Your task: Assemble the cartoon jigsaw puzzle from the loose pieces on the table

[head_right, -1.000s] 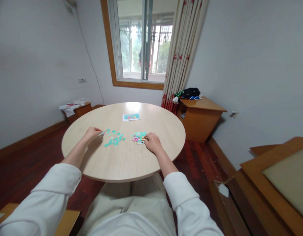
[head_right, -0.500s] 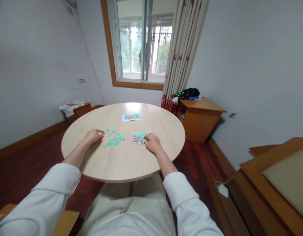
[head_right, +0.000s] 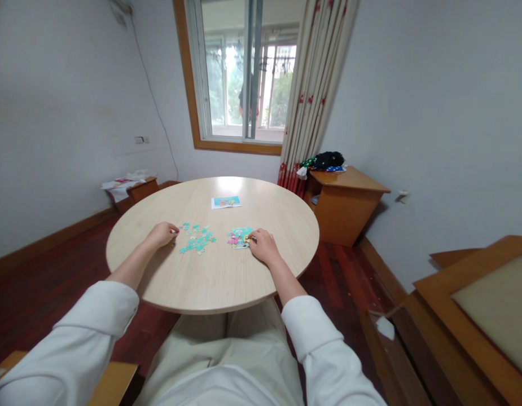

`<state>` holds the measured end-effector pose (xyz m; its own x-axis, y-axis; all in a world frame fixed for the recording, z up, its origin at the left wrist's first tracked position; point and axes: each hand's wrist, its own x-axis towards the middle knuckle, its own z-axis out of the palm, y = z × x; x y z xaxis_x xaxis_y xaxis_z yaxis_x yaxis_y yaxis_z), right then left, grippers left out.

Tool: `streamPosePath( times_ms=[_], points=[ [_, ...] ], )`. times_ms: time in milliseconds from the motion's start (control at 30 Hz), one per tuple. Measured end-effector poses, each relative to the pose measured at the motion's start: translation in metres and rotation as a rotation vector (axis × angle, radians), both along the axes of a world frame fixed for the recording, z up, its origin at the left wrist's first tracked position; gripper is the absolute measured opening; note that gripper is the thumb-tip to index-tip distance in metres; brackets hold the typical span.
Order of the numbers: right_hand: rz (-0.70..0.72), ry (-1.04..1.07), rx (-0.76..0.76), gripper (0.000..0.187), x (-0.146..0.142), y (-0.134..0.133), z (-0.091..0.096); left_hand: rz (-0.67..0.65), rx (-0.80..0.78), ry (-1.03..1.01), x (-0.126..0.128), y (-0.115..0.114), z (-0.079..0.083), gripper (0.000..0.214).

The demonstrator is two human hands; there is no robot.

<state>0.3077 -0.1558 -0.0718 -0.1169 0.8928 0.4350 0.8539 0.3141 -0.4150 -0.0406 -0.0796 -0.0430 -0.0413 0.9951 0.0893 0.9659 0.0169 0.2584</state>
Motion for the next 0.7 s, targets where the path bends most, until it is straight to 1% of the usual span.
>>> streamPosePath(
  times_ms=[167, 333, 433, 567, 700],
  points=[
    [-0.005, -0.008, -0.012, 0.017, 0.0, 0.001, -0.001, -0.005, -0.048, 0.059, 0.001, 0.0, 0.006, 0.02],
    [0.001, -0.01, -0.02, 0.018, 0.001, 0.001, -0.001, -0.062, -0.08, 0.03, 0.003, -0.001, 0.009, 0.014],
    [0.003, -0.007, -0.016, 0.017, 0.001, 0.001, -0.001, -0.087, -0.057, 0.026, 0.003, -0.004, 0.01, 0.011],
    [0.003, -0.004, -0.012, 0.018, 0.001, 0.001, -0.001, -0.077, 0.007, 0.002, 0.004, -0.009, 0.01, 0.008],
    [0.005, -0.001, -0.014, 0.018, 0.0, 0.0, 0.002, -0.069, 0.046, -0.1, 0.005, -0.011, 0.007, 0.005]
  ],
)
